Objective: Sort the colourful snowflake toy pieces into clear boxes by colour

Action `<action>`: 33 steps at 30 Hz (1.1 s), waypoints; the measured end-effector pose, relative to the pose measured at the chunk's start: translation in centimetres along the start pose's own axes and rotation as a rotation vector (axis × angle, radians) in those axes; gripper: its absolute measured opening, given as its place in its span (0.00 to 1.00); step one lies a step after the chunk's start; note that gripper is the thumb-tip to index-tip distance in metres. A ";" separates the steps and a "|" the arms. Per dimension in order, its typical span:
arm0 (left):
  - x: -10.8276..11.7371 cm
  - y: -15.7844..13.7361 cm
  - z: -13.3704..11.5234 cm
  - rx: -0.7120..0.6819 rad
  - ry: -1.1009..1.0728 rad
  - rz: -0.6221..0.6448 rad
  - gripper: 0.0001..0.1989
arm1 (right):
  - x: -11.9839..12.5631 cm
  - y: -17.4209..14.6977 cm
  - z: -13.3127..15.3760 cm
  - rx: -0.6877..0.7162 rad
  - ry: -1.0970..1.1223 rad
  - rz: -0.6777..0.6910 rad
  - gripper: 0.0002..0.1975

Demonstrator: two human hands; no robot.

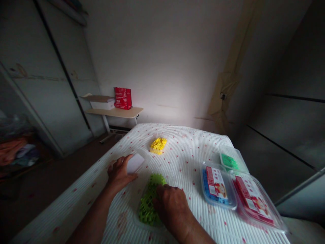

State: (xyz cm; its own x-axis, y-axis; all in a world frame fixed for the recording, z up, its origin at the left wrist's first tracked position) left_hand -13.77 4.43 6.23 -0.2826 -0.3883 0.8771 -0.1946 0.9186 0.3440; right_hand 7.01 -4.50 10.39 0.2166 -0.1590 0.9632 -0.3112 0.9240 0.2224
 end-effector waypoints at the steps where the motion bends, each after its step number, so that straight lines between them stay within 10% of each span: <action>1: 0.0 0.1 0.1 0.002 -0.027 -0.001 0.40 | 0.1 0.0 0.0 0.000 -0.001 0.005 0.04; 19: 1.1 1.1 3.6 0.211 -1.169 -0.036 0.38 | 0.6 0.2 -0.7 -0.021 0.119 -0.046 0.06; 23: 2.0 0.4 2.2 0.173 -1.510 0.133 0.37 | 2.6 0.7 -0.8 -0.015 0.269 -0.192 0.13; 33: 1.6 -2.0 -2.4 0.077 -1.560 0.474 0.55 | 4.6 5.5 0.3 -0.020 0.628 -0.447 0.21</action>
State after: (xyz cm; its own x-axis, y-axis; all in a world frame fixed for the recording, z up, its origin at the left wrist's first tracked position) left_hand -11.53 2.14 7.73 -0.9402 0.1739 -0.2930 0.1509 0.9835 0.0994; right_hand 6.00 -0.24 16.10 0.8043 -0.2969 0.5147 -0.0551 0.8252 0.5621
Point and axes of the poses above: each hand's wrist, its own y-axis towards the middle knuckle, its own x-axis out of the back of the hand, z = x × y, the point moved 7 cm from there along y, towards the middle knuckle, and after that the axes turned 9 degrees about -z, right-handed, at the moved point
